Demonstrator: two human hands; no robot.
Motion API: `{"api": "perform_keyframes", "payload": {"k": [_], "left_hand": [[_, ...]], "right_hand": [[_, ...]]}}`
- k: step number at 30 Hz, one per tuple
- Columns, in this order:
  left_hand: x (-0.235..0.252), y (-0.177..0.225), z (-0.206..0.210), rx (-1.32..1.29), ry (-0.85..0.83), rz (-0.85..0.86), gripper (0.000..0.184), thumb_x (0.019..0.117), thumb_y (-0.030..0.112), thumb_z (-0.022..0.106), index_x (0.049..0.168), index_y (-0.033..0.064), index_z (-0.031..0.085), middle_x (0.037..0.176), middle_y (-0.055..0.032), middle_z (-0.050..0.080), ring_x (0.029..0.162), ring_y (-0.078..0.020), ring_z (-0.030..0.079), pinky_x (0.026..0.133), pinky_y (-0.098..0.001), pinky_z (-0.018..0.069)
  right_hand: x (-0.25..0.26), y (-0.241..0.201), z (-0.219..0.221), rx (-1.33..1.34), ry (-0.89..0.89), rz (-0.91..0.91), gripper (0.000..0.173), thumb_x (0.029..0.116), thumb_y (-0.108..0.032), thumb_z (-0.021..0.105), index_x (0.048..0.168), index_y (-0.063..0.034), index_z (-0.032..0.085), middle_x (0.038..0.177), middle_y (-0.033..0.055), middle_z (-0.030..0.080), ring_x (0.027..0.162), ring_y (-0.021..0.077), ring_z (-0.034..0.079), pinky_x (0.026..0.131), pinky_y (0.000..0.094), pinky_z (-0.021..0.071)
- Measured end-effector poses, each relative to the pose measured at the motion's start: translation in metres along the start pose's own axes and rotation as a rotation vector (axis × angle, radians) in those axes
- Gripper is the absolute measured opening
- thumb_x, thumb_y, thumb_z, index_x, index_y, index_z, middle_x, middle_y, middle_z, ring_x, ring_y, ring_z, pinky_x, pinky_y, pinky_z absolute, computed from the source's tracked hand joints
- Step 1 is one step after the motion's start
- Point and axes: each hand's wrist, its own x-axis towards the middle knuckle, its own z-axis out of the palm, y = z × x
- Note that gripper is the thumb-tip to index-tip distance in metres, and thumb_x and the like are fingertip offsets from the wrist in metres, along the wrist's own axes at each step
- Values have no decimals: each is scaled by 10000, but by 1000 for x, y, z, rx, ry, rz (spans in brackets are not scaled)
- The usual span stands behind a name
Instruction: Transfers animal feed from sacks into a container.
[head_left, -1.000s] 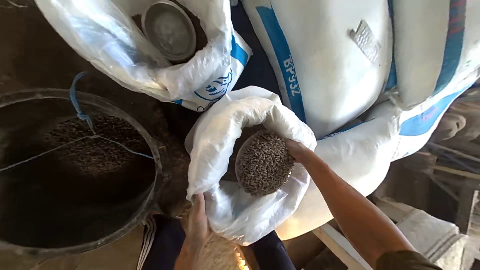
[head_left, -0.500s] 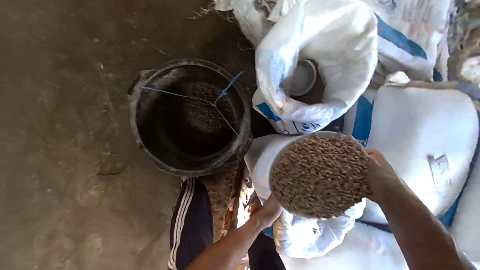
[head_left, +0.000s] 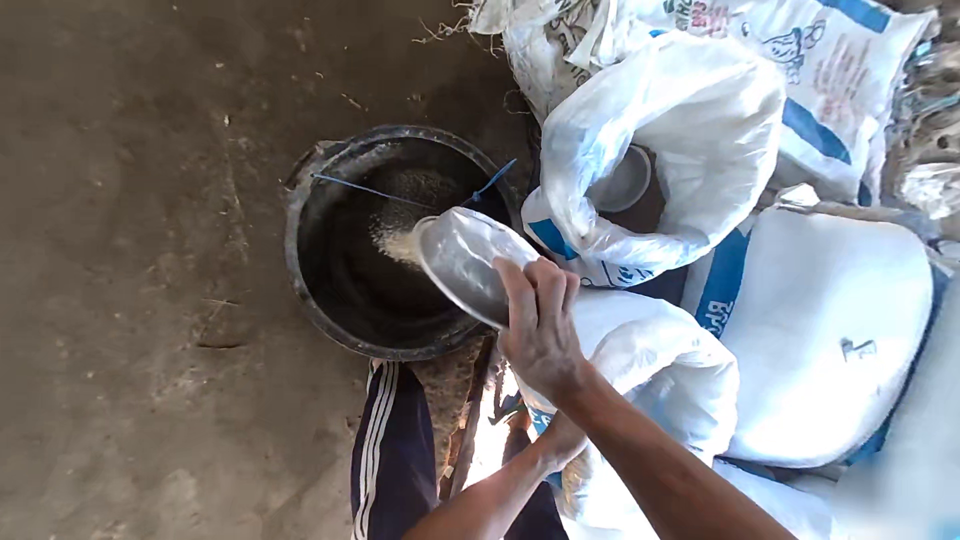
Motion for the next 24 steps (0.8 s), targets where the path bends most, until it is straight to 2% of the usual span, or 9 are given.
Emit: {"api": "perform_keyframes", "payload": {"k": [4, 7, 9, 11, 15, 17, 19, 22, 24], "left_hand": [[2, -30, -9, 145, -10, 40, 264, 1045, 55, 429, 1217, -91, 567, 984, -48, 608, 872, 1, 568, 811, -177, 494], [21, -24, 9, 194, 175, -196, 414, 1120, 290, 363, 1309, -29, 548, 1077, -102, 637, 941, -85, 617, 854, -299, 541], [33, -38, 7, 221, 222, -219, 470, 1123, 332, 331, 1386, -14, 508, 1195, -141, 641, 1050, -138, 642, 925, -359, 553], [34, -46, 5, 254, 253, -204, 483, 1121, 343, 302, 1414, 8, 490, 1231, -124, 640, 1084, -128, 642, 939, -357, 555], [27, -50, -2, 299, 250, -119, 536, 1104, 399, 259, 1455, 30, 426, 1221, -55, 645, 1087, -78, 643, 946, -318, 561], [21, -55, -9, 257, 216, -24, 518, 1064, 489, 379, 1376, 89, 486, 1146, 20, 693, 1067, -54, 671, 932, -298, 587], [16, -59, -14, 198, 149, 54, 481, 970, 603, 564, 1250, 217, 619, 1102, 74, 737, 1054, -46, 693, 919, -289, 597], [13, -59, -20, 197, 14, 144, 361, 990, 563, 529, 1216, 336, 695, 1159, 119, 736, 1105, -5, 671, 965, -251, 562], [9, -61, -14, 209, -16, 182, 337, 1028, 507, 489, 1224, 337, 704, 1167, 130, 736, 1110, 17, 664, 970, -216, 548]], "right_hand": [[-48, 28, -94, 84, 66, 152, 435, 914, -185, 640, 1320, -100, 510, 1188, 124, 519, 1166, 233, 550, 1144, 406, 416], [-102, 35, -217, -93, -43, 523, 355, 969, -135, 542, 1308, -32, 526, 1244, 132, 638, 1215, 121, 593, 1071, 246, 465], [-142, 41, -252, -290, -206, 761, 368, 917, -15, 514, 1263, 85, 588, 1150, 228, 677, 1078, 206, 665, 957, 276, 529], [-192, 65, -230, -230, -416, 975, 397, 876, 67, 564, 1266, 134, 601, 1165, 307, 669, 1095, 396, 680, 950, 481, 561], [-290, 155, -98, -56, -572, 1177, 515, 923, 9, 616, 1428, 48, 520, 1335, 322, 581, 1257, 497, 561, 1010, 623, 484], [-314, 199, -44, -145, -464, 1149, 504, 906, -49, 671, 1398, 0, 575, 1327, 286, 620, 1192, 477, 623, 941, 639, 518], [-307, 233, -17, -109, -503, 1243, 391, 994, -186, 614, 1344, -11, 621, 1334, 255, 629, 1221, 432, 623, 983, 628, 499], [-311, 255, 15, -48, -312, 1184, 374, 977, -246, 661, 1211, 44, 696, 1246, 283, 674, 1221, 441, 623, 1019, 614, 466], [-332, 259, 37, 113, -459, 1268, 378, 1010, -315, 634, 1214, -6, 710, 1215, 256, 690, 1201, 431, 631, 1011, 623, 472]]}}
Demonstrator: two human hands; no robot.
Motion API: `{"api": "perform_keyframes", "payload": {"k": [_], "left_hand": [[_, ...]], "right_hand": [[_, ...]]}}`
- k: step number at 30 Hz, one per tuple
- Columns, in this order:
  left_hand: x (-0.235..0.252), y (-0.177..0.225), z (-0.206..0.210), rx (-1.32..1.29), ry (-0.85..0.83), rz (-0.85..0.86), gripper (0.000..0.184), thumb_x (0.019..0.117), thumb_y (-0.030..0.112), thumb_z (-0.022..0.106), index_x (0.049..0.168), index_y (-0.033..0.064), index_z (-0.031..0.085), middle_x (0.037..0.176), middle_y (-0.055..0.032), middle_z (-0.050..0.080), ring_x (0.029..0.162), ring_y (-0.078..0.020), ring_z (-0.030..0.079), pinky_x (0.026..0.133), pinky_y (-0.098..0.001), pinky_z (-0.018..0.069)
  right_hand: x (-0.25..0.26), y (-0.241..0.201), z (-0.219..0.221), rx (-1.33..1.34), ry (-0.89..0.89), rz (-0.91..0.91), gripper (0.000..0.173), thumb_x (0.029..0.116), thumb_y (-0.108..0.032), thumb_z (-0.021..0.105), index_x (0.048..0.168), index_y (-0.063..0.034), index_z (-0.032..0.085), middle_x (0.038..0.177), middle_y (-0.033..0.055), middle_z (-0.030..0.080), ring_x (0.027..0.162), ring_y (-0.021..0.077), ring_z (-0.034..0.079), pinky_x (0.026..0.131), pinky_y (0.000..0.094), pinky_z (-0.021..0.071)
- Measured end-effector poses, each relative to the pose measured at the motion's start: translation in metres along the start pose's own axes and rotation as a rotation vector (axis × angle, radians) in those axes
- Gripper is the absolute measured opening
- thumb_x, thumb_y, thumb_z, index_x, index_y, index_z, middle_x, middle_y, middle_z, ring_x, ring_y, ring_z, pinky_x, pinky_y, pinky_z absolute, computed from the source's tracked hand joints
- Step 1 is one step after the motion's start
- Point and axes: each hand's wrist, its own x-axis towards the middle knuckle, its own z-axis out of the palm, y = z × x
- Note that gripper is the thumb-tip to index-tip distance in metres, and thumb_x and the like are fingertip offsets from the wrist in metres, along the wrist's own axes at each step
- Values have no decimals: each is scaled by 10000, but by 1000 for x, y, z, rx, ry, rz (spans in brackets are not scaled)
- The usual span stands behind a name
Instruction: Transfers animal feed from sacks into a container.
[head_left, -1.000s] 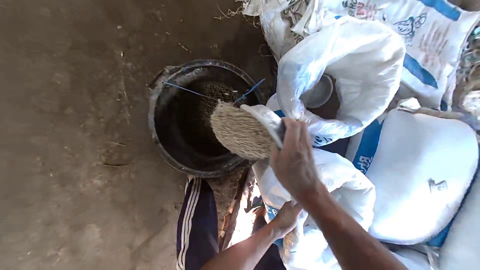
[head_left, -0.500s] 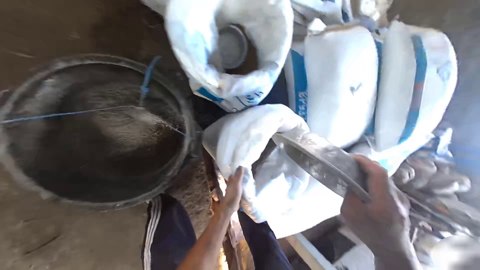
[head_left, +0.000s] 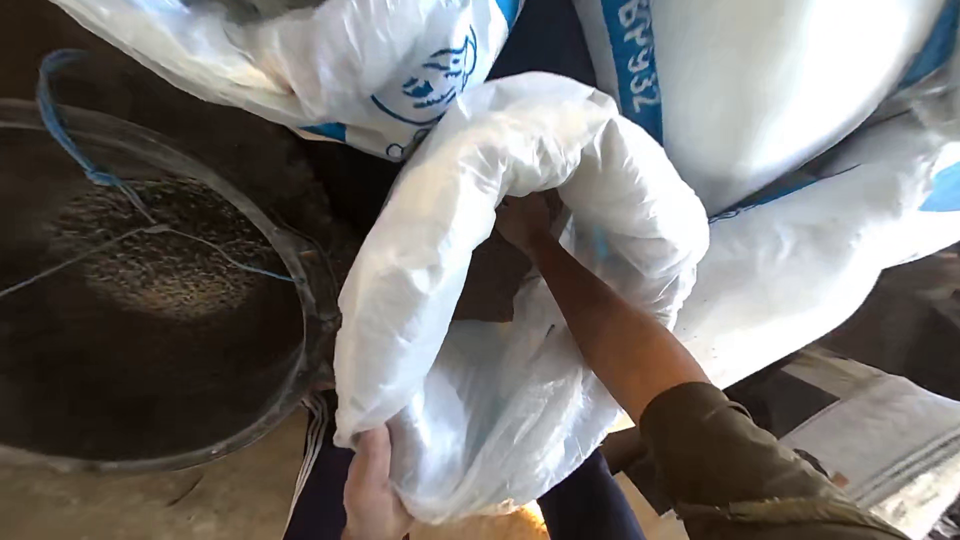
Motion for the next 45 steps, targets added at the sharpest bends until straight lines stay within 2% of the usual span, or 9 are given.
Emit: {"api": "perform_keyframes", "payload": {"k": [8, 12, 18, 21, 26, 30, 33, 36, 45], "left_hand": [[0, -4, -2, -46, -65, -3, 337, 1051, 413, 484, 1235, 278, 732, 1175, 131, 745, 1114, 59, 652, 978, -166, 523], [-1, -7, -3, -68, -46, -9, 339, 1038, 434, 493, 1236, 300, 733, 1171, 151, 743, 1108, 70, 650, 973, -157, 520], [5, -14, -6, -158, -103, 46, 356, 1054, 432, 469, 1275, 288, 708, 1218, 126, 727, 1150, 34, 644, 1009, -187, 515], [10, -16, -14, -190, -139, 51, 364, 1052, 450, 474, 1289, 286, 694, 1225, 111, 725, 1154, 18, 648, 1002, -205, 527], [13, -22, -17, -225, -146, -5, 394, 1003, 533, 532, 1257, 286, 704, 1176, 80, 742, 1103, -14, 678, 963, -241, 561], [15, -21, -11, -255, -90, -75, 433, 947, 596, 585, 1218, 279, 702, 1133, 63, 747, 1069, -40, 694, 932, -271, 585], [13, -9, 3, -209, 74, -213, 588, 903, 650, 629, 1251, 177, 616, 1069, 35, 748, 1009, -66, 712, 884, -291, 611], [11, -3, 9, -114, 136, -332, 516, 1050, 476, 389, 1332, 61, 512, 1053, 7, 721, 966, -63, 700, 855, -293, 607], [-2, 36, 6, -145, -39, -263, 249, 1066, 88, 354, 1175, 48, 576, 964, 42, 636, 885, 13, 612, 820, -207, 528]], "right_hand": [[3, 28, 72, 450, -548, 107, 498, 1003, -432, 653, 1177, 33, 694, 1186, 250, 684, 1153, 366, 644, 1025, 582, 484], [-19, 17, 52, 508, -624, 102, 414, 1081, -341, 533, 1112, 51, 662, 1047, 217, 652, 963, 288, 612, 877, 497, 498], [-22, 6, -20, 420, -412, 40, 343, 1107, -162, 452, 1237, 99, 634, 1214, 313, 642, 1140, 425, 620, 1012, 567, 466], [-32, -1, -54, 472, -323, 87, 375, 1110, -150, 442, 1371, 96, 553, 1405, 286, 565, 1335, 362, 525, 1147, 469, 377], [-51, 23, -89, 67, -134, -24, 431, 1097, -340, 457, 1402, -64, 587, 1425, 175, 590, 1367, 272, 530, 1152, 476, 406], [-82, -3, -140, 231, -277, 230, 415, 1103, -315, 458, 1444, -99, 556, 1421, 155, 587, 1314, 236, 552, 1117, 460, 433], [-98, -26, -174, 506, -378, 414, 468, 1117, -428, 348, 1359, -101, 580, 1150, 88, 663, 1008, 135, 643, 893, 354, 546], [-107, -45, -200, 594, -311, 316, 436, 1106, -406, 385, 1058, -79, 670, 837, 12, 696, 744, 83, 679, 686, 300, 596], [-130, -245, -231, 432, -216, -81, 379, 1089, -304, 364, 935, -204, 696, 722, -142, 688, 644, -47, 654, 595, 169, 579]]}}
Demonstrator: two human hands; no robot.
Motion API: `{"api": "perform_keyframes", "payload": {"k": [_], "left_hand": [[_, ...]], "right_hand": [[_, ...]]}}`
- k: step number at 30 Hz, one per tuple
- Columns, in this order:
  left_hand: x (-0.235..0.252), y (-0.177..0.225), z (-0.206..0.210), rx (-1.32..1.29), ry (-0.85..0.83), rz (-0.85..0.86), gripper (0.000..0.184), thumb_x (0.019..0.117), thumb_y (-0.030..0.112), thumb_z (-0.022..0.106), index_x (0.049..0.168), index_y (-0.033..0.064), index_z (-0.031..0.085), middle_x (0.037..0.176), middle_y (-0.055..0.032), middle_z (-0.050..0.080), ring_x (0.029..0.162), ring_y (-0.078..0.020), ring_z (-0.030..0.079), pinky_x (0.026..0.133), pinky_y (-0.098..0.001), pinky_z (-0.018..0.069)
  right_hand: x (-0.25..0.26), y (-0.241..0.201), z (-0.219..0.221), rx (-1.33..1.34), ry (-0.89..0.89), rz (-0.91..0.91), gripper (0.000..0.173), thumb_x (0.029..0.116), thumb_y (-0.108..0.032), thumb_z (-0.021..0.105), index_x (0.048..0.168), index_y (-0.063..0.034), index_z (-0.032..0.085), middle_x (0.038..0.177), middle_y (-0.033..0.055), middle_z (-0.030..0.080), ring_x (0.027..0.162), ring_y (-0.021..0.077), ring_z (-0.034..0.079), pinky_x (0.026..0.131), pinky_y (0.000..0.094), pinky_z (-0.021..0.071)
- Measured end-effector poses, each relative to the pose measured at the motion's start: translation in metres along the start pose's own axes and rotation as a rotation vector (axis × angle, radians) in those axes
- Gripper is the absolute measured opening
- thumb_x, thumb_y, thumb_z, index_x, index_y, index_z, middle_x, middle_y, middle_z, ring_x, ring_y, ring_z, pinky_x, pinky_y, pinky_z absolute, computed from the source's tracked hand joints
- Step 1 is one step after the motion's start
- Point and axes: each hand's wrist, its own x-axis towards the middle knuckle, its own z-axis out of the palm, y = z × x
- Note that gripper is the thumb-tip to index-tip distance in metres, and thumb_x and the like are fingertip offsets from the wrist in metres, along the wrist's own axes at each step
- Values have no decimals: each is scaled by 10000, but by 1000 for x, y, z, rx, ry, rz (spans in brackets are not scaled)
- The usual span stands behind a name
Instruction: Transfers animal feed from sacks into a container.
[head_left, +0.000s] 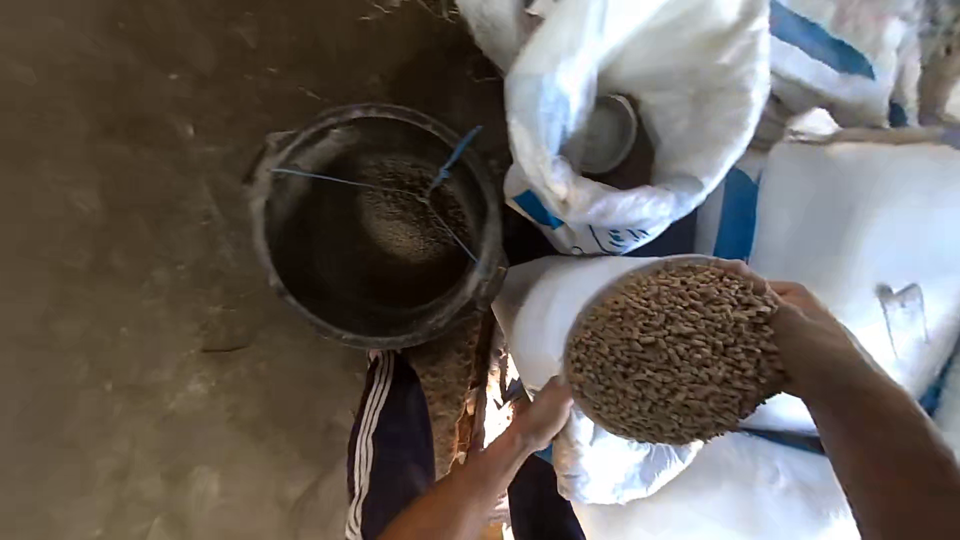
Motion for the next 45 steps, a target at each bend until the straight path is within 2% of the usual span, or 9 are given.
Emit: {"api": "perform_keyframes", "payload": {"k": [7, 12, 16, 20, 24, 28, 34, 39, 45], "left_hand": [[12, -7, -7, -28, -45, -44, 401, 1107, 324, 401, 1256, 5, 594, 1070, -60, 659, 982, -76, 627, 921, -308, 527], [-7, 13, -10, -99, -55, 62, 248, 1056, 93, 394, 1112, 44, 630, 951, 35, 648, 891, -3, 610, 832, -206, 516], [-6, 17, -11, 11, 10, -25, 279, 1070, 91, 360, 1041, 43, 633, 894, 36, 617, 826, 8, 577, 773, -185, 493], [-4, 16, -7, 46, 142, -38, 314, 1098, 202, 396, 1215, -13, 591, 991, -23, 654, 891, -6, 622, 823, -223, 540], [16, -5, -8, 52, 235, -105, 463, 1114, 305, 315, 1429, -6, 453, 1231, -101, 633, 1082, -81, 636, 952, -311, 550], [18, -9, -11, 19, 246, -56, 497, 1095, 400, 284, 1388, 46, 474, 1126, -14, 696, 1020, -64, 682, 900, -303, 592], [12, -24, -33, 4, 90, 177, 422, 944, 611, 575, 1204, 304, 705, 1141, 87, 745, 1082, -30, 686, 943, -276, 579], [3, -28, -31, 36, -45, 273, 386, 1066, 455, 439, 1293, 267, 687, 1222, 118, 721, 1150, 28, 643, 1005, -195, 517], [10, -25, -30, 57, -47, 244, 371, 1046, 462, 474, 1282, 283, 699, 1206, 124, 730, 1138, 40, 646, 992, -186, 522]], "right_hand": [[-5, -87, 154, -652, -7, -529, 390, 1024, -311, 631, 1207, 33, 634, 982, 210, 682, 831, 344, 689, 729, 553, 568], [15, -55, 242, -714, 202, -1099, 499, 796, 59, 686, 1286, 59, 594, 1050, 251, 604, 993, 429, 620, 810, 492, 558], [18, -22, 217, -538, 271, -1345, 446, 844, -58, 663, 1283, -72, 589, 1122, 170, 537, 1087, 344, 541, 984, 441, 452], [-59, -6, 81, -524, 295, -1017, 411, 952, -221, 614, 1325, -102, 491, 1302, 115, 565, 1300, 173, 534, 1118, 291, 439], [-124, 41, -8, -810, 332, -448, 377, 886, 21, 505, 1252, 63, 587, 1180, 236, 655, 1074, 250, 667, 925, 313, 553], [-40, 163, 21, -661, 95, 4, 496, 864, 102, 616, 1354, 126, 542, 1294, 355, 581, 1224, 501, 579, 1040, 595, 481], [112, 271, 65, -666, 321, 124, 407, 983, -265, 658, 1243, 48, 679, 1323, 336, 605, 1310, 502, 530, 1051, 673, 413], [145, 313, 80, -450, 125, 175, 551, 1011, -334, 622, 1402, 51, 566, 1469, 323, 501, 1441, 476, 394, 1184, 657, 247], [138, 330, 103, 49, -204, 198, 352, 1017, -226, 657, 1255, 33, 681, 1250, 264, 668, 1198, 374, 626, 1078, 543, 450]]}}
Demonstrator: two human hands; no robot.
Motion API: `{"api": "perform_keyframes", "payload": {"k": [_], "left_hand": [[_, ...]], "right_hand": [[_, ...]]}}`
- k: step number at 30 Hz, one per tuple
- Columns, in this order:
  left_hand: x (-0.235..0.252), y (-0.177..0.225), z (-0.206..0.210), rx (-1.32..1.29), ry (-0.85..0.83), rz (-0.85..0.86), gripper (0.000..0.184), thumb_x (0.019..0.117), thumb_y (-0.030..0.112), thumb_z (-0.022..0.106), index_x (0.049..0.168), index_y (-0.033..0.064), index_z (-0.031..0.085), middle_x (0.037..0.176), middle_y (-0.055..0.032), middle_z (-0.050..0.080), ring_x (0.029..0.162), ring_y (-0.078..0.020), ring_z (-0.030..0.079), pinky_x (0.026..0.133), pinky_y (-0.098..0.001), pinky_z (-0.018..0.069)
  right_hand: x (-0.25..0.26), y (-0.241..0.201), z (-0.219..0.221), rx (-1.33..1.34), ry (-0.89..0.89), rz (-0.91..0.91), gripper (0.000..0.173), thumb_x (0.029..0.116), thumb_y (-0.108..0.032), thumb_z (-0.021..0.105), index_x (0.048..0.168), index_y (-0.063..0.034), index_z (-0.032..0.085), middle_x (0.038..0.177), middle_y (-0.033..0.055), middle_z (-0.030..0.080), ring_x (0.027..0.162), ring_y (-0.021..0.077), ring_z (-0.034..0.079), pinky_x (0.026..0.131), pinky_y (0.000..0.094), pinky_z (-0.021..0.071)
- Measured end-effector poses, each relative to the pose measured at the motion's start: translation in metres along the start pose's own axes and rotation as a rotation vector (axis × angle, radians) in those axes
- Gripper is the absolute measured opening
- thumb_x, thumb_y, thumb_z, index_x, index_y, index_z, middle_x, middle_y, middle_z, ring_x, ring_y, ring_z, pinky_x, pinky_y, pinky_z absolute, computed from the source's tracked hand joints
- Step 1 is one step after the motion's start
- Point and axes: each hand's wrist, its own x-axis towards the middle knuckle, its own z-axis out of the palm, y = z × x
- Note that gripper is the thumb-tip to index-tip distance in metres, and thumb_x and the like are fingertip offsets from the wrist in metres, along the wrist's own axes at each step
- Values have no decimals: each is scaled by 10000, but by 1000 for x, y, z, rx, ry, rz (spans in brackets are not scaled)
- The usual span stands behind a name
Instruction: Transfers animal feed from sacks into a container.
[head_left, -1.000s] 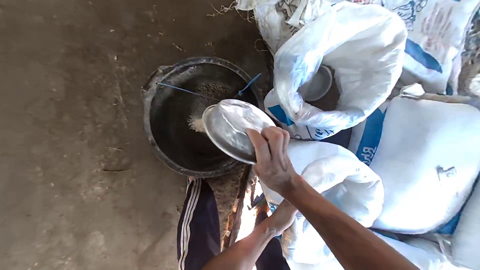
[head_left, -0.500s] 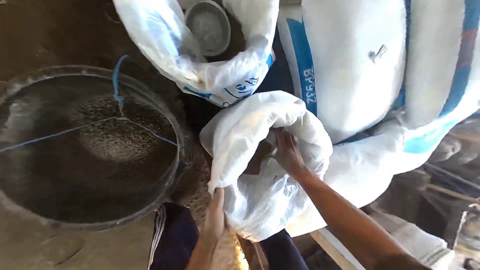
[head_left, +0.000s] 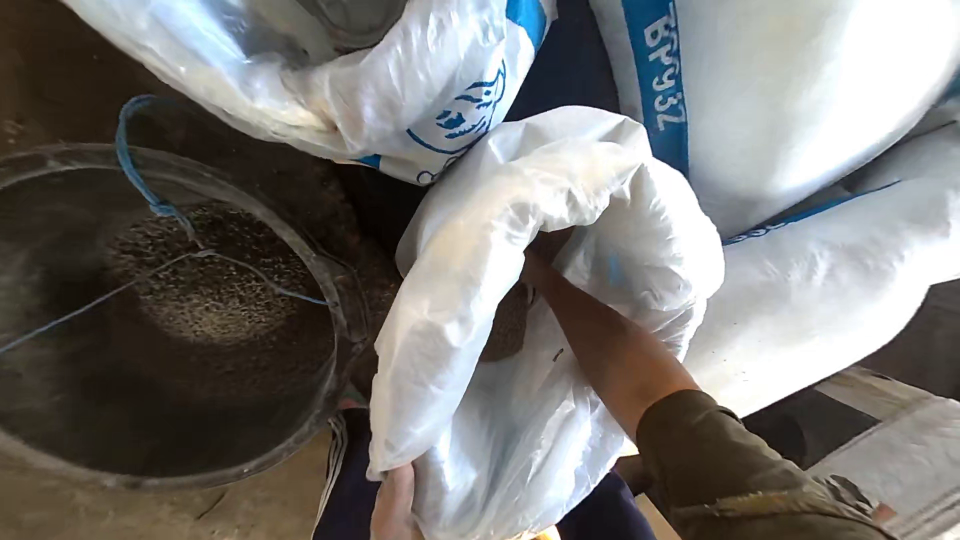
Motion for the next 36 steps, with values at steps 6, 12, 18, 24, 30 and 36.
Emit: {"api": "perform_keyframes", "payload": {"k": [6, 12, 18, 24, 30, 36], "left_hand": [[1, 0, -3, -7, 63, 5, 340, 1041, 455, 488, 1236, 308, 724, 1173, 136, 741, 1112, 48, 656, 972, -183, 534], [7, -4, -10, -123, -24, 55, 362, 1044, 446, 495, 1275, 270, 711, 1200, 94, 740, 1129, 6, 667, 985, -214, 542], [10, -8, -10, -188, -57, 29, 373, 1026, 486, 516, 1263, 269, 705, 1192, 74, 738, 1127, -23, 672, 983, -247, 552], [5, -9, 1, -203, 57, -98, 465, 927, 606, 608, 1215, 251, 690, 1125, 38, 750, 1065, -63, 702, 933, -292, 592], [0, 7, 20, 30, 256, -345, 475, 1094, 361, 331, 1403, 27, 470, 1109, -42, 692, 995, -86, 686, 882, -317, 592], [-10, 35, 21, 30, 134, -350, 352, 1107, 248, 363, 1248, 0, 569, 1023, -42, 643, 921, -54, 624, 847, -278, 540]], "right_hand": [[2, 5, 7, 1, -214, 38, 459, 1091, -319, 509, 1312, 70, 609, 1337, 261, 618, 1283, 338, 576, 1113, 506, 429], [-31, -42, -45, -148, -81, 19, 438, 1113, -279, 450, 1268, 78, 650, 1298, 300, 629, 1266, 419, 573, 1099, 580, 400], [-85, -70, -67, 76, 97, 131, 441, 1124, -241, 414, 1422, 69, 515, 1480, 279, 494, 1374, 357, 474, 1148, 496, 353], [-142, -68, -90, 145, 138, 303, 568, 1079, -563, 361, 1451, -172, 537, 1338, 104, 622, 1190, 192, 599, 1008, 435, 498], [-198, -136, -100, 263, 204, 217, 505, 1111, -471, 295, 1185, -99, 628, 917, 22, 697, 817, 104, 690, 728, 326, 601], [-225, -259, -53, 81, 277, -6, 442, 1124, -336, 273, 1021, -152, 662, 786, -110, 693, 705, -19, 669, 645, 207, 593]]}}
